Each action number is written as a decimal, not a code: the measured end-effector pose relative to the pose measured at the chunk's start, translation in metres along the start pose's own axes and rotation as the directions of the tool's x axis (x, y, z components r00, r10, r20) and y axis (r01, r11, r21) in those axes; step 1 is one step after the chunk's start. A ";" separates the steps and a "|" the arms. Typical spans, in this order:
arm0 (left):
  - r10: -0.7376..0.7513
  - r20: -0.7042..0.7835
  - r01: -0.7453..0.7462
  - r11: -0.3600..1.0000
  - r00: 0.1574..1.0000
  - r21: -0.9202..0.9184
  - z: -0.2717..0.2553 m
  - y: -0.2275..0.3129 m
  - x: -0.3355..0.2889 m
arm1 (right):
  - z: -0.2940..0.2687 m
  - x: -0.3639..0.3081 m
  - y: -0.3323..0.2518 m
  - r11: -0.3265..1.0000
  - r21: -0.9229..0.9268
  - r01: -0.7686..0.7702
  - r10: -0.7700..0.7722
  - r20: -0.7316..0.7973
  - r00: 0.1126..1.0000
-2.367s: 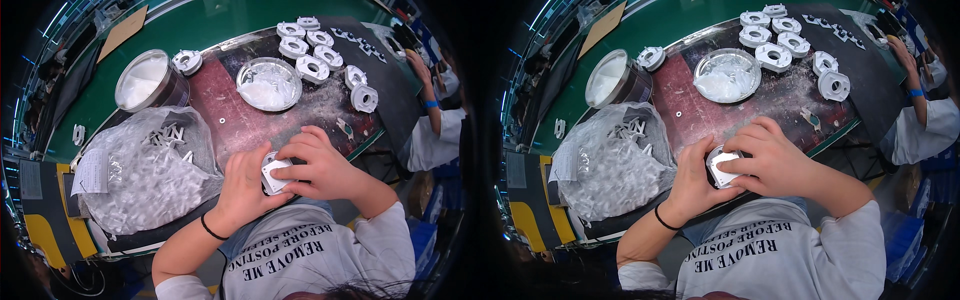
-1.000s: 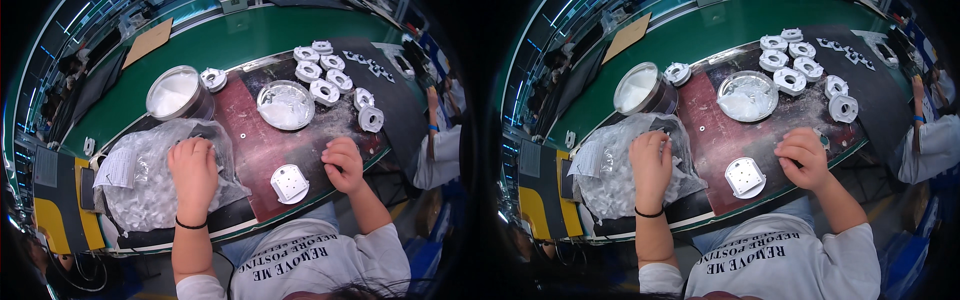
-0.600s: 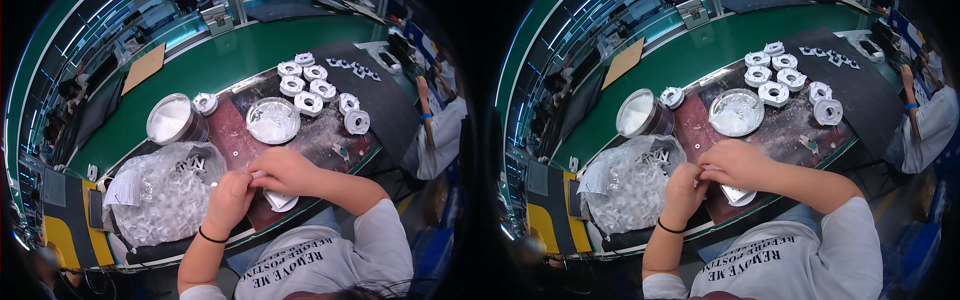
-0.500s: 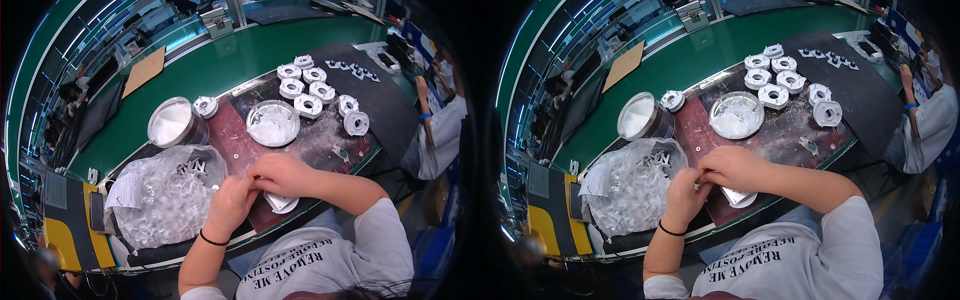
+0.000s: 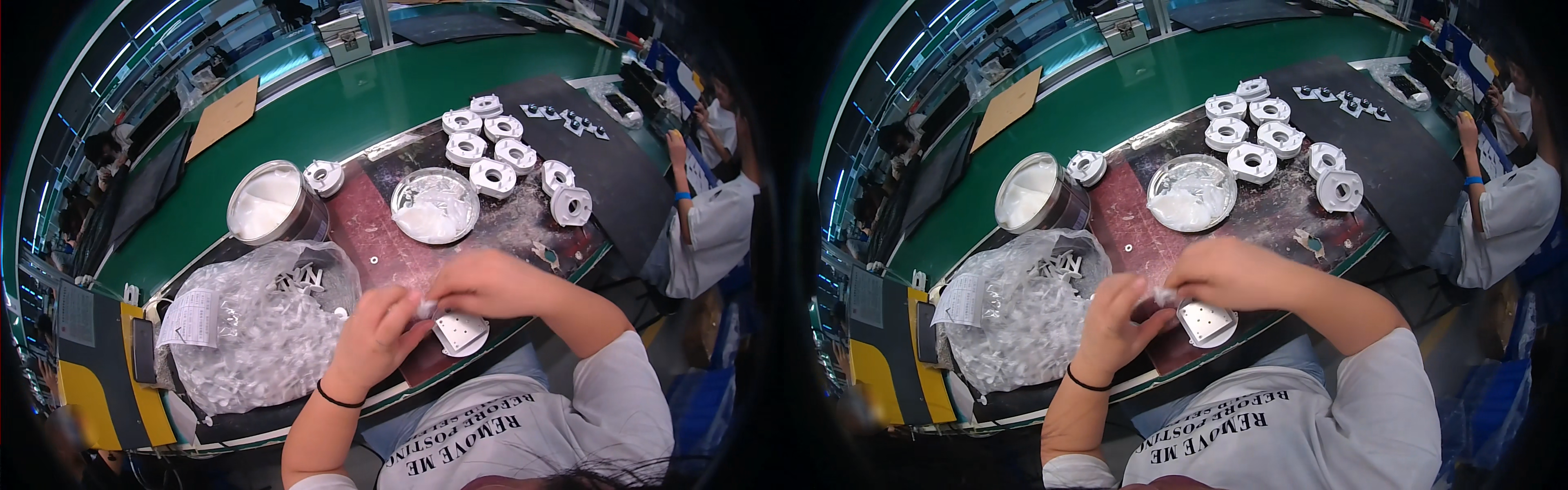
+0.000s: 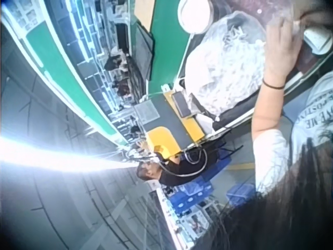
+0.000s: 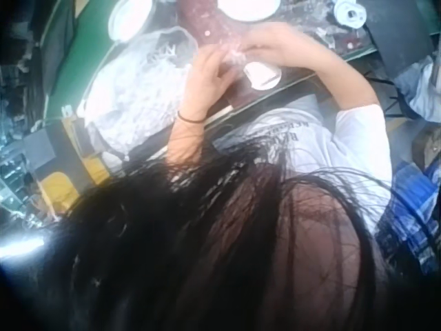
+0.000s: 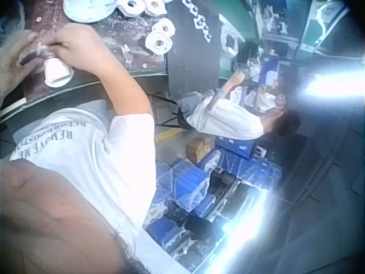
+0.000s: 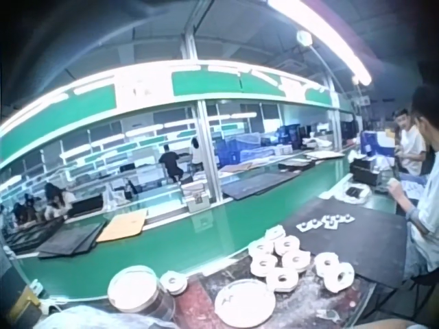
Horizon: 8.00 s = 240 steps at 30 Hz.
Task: The person assembles white plastic components at a factory workstation. They repeatedly pick up small white cylindrical pieces, insert them into larger white housings, and place the assembled units on the table. The person also handles a bag of small parts and occasionally interacts with a coworker.
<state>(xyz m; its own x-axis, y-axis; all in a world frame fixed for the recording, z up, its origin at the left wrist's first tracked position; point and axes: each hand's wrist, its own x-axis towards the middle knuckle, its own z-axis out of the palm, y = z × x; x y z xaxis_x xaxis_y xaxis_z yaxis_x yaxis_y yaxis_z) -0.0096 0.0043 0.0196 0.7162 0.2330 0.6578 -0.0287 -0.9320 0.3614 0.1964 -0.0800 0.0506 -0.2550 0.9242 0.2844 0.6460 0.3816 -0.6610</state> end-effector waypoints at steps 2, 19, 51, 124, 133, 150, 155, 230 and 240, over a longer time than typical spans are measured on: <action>-0.009 -0.075 0.012 0.999 0.997 0.039 -0.006 -0.002 0.005 | -0.016 -0.006 0.006 1.000 0.021 -0.014 0.018 -0.192 0.981; -0.116 0.369 0.212 0.949 0.922 -0.231 0.016 0.009 -0.001 | -0.016 -0.023 0.081 0.843 -0.433 -0.319 0.085 -0.479 0.874; -0.104 0.331 0.176 0.964 0.938 -0.197 0.023 0.011 -0.001 | -0.020 -0.029 0.069 0.917 0.093 -0.389 0.383 -0.482 0.788; -0.155 0.306 0.231 0.945 0.939 -0.232 0.020 -0.002 -0.010 | 0.032 -0.023 -0.001 0.835 0.427 -0.348 0.421 -0.088 0.903; -0.151 0.306 0.225 0.948 0.940 -0.224 0.021 -0.002 -0.011 | 0.027 -0.023 -0.001 0.897 0.279 -0.344 0.381 -0.090 0.920; -0.135 0.290 0.207 0.950 0.948 -0.234 0.021 -0.003 -0.012 | 0.019 -0.035 -0.009 0.869 0.267 -0.416 0.479 -0.241 0.844; -0.126 0.259 0.193 0.949 0.958 -0.251 0.022 -0.002 -0.011 | 0.019 -0.041 -0.008 0.996 -0.035 -0.079 0.065 -0.297 0.953; -0.085 0.043 0.094 0.941 0.995 -0.326 0.021 -0.002 -0.005 | 0.041 -0.067 0.026 0.948 0.305 -0.085 0.253 -0.567 0.784; -0.155 0.048 0.160 0.894 0.987 -0.419 0.020 -0.002 -0.004 | 0.035 -0.065 0.027 0.960 0.263 -0.098 0.227 -0.521 0.823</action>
<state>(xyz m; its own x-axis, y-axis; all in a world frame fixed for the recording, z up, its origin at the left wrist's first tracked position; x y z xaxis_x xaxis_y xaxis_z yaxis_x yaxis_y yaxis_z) 0.0015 0.0001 0.0029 0.7445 0.3608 0.5618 -0.2029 -0.6794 0.7052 0.2054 -0.1292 -0.0100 0.3120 0.8391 0.4457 0.4555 0.2796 -0.8452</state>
